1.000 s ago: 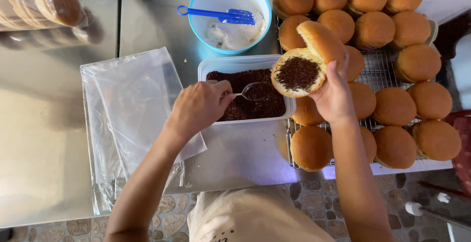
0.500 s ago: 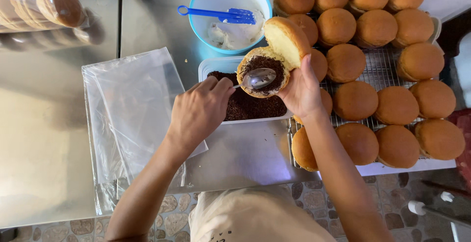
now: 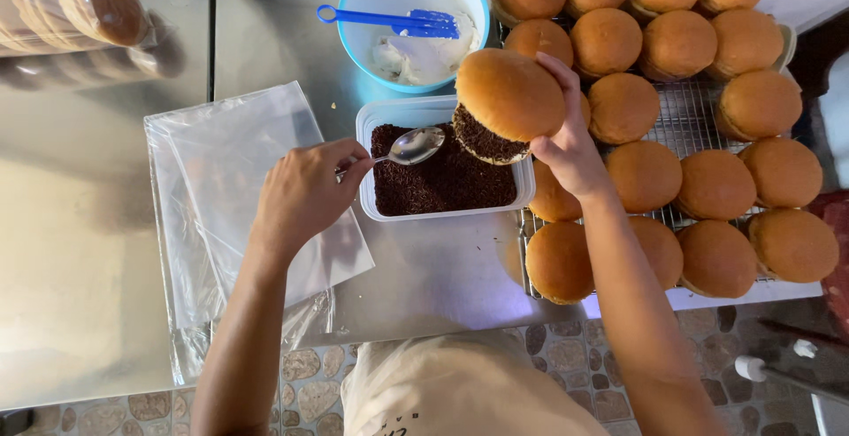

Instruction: The person repeatedly scoops chocolate sprinkles from a container and places them into the hollowed centers of round buns. Each filled bun is then placed onto a wire cooling rack. The process is repeated for multiple buns in a consistent sequence.

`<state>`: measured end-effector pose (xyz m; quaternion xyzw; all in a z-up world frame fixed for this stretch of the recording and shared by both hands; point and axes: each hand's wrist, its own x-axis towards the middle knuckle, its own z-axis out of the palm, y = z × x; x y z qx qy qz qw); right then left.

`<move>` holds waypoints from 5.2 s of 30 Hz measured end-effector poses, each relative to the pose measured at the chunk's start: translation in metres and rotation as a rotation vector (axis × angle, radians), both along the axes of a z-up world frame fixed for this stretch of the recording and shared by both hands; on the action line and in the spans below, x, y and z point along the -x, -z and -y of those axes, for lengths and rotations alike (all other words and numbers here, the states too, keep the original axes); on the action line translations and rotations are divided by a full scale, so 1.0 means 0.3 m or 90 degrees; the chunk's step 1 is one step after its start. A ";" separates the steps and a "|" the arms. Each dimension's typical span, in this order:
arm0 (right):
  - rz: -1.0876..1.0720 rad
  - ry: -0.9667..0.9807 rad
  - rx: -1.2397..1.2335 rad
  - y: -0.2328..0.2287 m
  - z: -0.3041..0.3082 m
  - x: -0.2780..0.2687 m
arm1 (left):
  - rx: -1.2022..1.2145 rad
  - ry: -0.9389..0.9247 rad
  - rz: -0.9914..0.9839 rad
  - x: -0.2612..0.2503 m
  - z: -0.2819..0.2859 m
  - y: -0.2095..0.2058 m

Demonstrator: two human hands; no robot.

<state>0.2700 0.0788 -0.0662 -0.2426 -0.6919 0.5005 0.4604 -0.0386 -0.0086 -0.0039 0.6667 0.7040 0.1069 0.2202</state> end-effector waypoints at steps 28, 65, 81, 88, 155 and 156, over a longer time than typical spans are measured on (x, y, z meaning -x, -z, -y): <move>-0.526 0.427 0.433 -0.085 -0.068 -0.406 | 0.034 -0.081 0.053 0.055 0.006 0.106; 0.731 0.431 0.078 -0.042 0.196 -0.763 | 0.019 -0.045 0.055 0.011 -0.020 0.142; -0.674 0.102 0.432 0.176 0.212 -0.457 | -0.160 0.068 -0.239 -0.102 -0.042 0.168; -0.530 0.071 0.496 0.234 0.151 -0.296 | -0.324 0.128 -0.450 -0.164 -0.137 0.425; -0.405 0.008 0.471 0.081 0.060 0.143 | -0.305 0.166 -0.112 -0.164 0.001 -0.001; -0.412 0.003 0.471 0.093 0.060 0.145 | -0.296 0.174 -0.119 -0.166 -0.010 -0.006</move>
